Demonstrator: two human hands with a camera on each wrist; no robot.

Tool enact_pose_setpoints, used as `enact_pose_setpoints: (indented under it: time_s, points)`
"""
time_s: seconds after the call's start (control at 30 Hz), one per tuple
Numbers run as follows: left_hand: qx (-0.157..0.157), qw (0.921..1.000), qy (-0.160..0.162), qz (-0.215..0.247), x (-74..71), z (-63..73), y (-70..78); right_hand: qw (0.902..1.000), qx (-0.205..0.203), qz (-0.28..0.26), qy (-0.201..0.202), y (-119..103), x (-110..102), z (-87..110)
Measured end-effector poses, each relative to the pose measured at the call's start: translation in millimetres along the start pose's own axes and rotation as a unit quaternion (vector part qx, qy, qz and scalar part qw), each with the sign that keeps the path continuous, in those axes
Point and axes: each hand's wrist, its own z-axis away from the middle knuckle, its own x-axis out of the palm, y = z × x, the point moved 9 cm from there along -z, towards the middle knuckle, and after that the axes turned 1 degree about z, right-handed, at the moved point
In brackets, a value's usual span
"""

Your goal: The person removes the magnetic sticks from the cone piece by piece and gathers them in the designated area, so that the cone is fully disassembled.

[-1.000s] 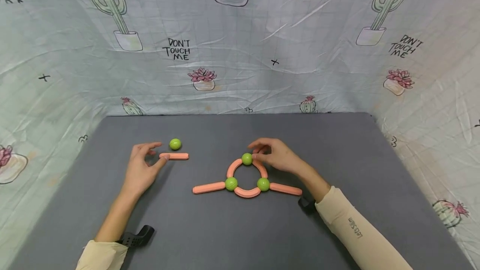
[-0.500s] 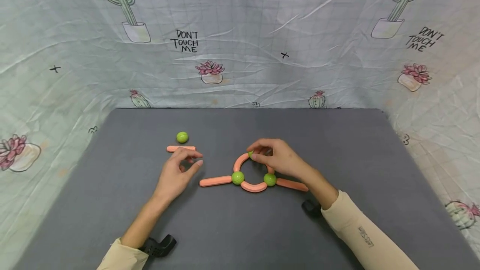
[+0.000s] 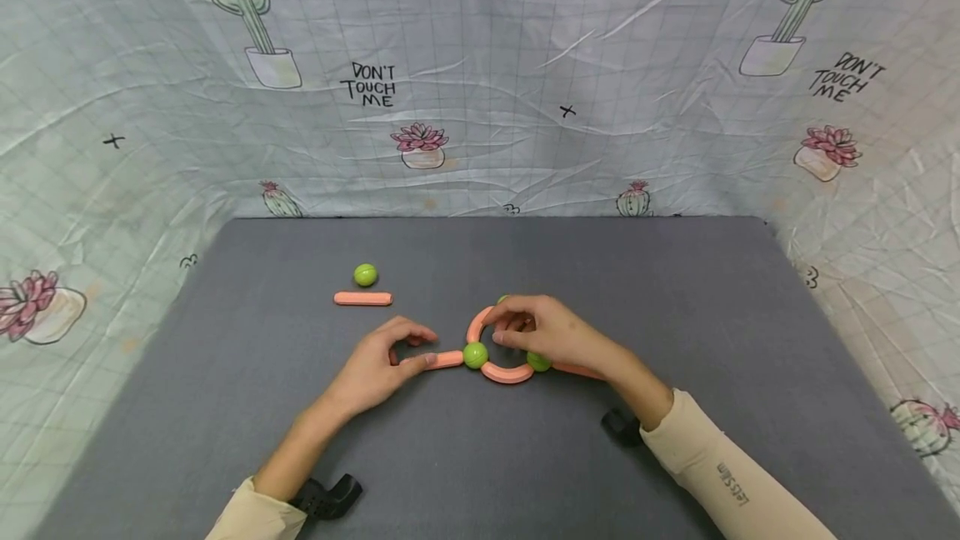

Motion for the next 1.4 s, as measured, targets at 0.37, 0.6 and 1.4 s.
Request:
enact_pose_setpoints:
  time_s: [0.37, 0.6, 1.4]
  points:
    - [0.025, 0.9993, -0.026, -0.01, 8.2, 2.6, 4.3, 0.9984, -0.046, 0.014, -0.031, -8, 20, -5.3]
    - [0.024, 0.9992, -0.022, -0.021, 12.3, 0.7, 4.4, 0.9969, -0.049, 0.049, -0.038, -8, 24, -4.7]
    - [-0.006, 0.9996, -0.024, -0.014, 14.7, 0.3, -2.4, 0.9885, -0.068, 0.127, -0.046, -13, 39, -12.3]
